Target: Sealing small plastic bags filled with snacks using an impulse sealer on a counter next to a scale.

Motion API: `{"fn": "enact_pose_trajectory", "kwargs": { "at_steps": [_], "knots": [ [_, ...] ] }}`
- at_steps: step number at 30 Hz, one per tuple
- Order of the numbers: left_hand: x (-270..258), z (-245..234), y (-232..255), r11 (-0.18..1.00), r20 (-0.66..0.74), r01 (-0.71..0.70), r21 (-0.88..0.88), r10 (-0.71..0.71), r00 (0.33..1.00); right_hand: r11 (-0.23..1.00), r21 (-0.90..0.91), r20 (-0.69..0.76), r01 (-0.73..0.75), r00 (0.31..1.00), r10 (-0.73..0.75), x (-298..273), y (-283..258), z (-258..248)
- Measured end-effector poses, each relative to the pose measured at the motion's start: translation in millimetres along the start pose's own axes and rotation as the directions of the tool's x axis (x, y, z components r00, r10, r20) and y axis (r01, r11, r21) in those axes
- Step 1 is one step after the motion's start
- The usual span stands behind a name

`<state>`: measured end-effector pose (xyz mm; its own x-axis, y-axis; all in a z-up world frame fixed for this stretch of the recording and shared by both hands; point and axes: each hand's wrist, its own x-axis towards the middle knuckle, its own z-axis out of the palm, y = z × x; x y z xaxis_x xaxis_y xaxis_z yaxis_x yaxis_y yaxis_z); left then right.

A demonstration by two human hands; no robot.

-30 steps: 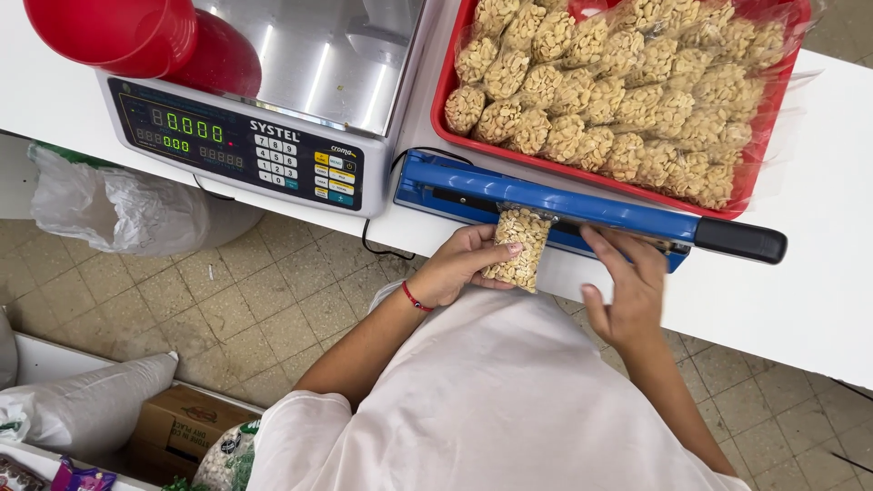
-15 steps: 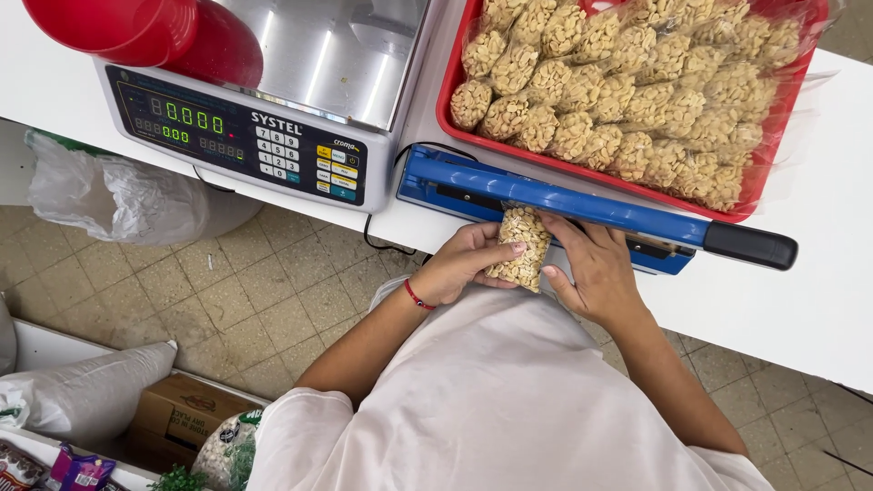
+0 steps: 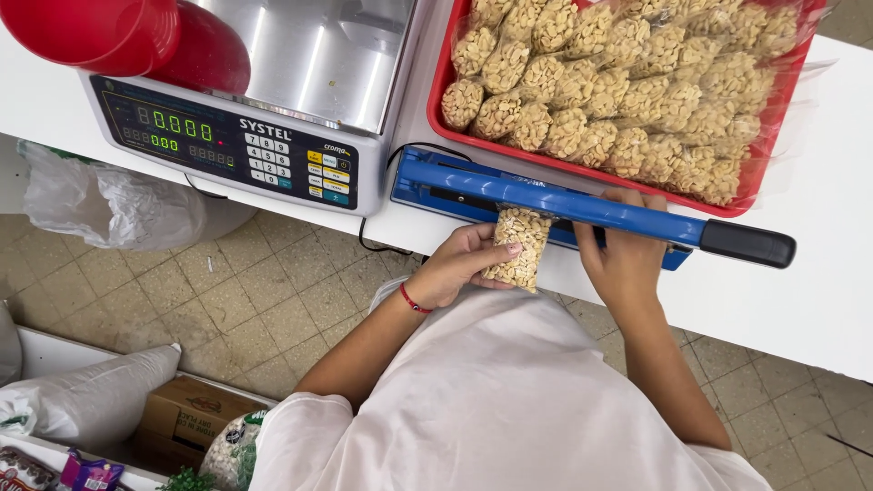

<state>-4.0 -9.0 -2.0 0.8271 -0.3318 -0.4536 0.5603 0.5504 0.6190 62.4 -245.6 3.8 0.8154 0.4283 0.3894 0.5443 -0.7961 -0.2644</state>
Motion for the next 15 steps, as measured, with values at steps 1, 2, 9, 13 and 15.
{"fn": "enact_pose_trajectory", "kwargs": {
  "at_steps": [1, 2, 9, 13, 15],
  "knots": [
    [-0.4, 0.0, -0.3, 1.000, -0.001, 0.003, 0.001, -0.003, 1.000, 1.000, 0.001, 0.001, -0.003, 1.000, 0.003, 3.5, -5.1, 0.8],
    [-0.2, 0.2, -0.4, 1.000, 0.000, 0.002, 0.000, -0.002, 1.000, 0.999, -0.034, 0.025, -0.032, 0.999, 0.033, 7.8, -9.6, 1.4],
    [-0.2, -0.4, -3.5, 1.000, 0.008, -0.017, -0.022, 0.017, 1.000, 0.958, 0.168, 0.155, -0.233, 0.966, 0.207, 30.0, -33.7, -8.3],
    [-0.5, -0.7, -2.0, 0.999, 0.003, -0.016, -0.031, 0.016, 1.000, 0.925, 0.253, 0.152, -0.283, 0.956, 0.251, 29.3, -31.8, -3.6],
    [-0.9, -0.1, -0.5, 1.000, 0.007, -0.017, -0.026, 0.017, 1.000, 0.920, 0.261, 0.145, -0.292, 0.954, 0.262, 26.6, -30.1, -0.7]
  ]
}}
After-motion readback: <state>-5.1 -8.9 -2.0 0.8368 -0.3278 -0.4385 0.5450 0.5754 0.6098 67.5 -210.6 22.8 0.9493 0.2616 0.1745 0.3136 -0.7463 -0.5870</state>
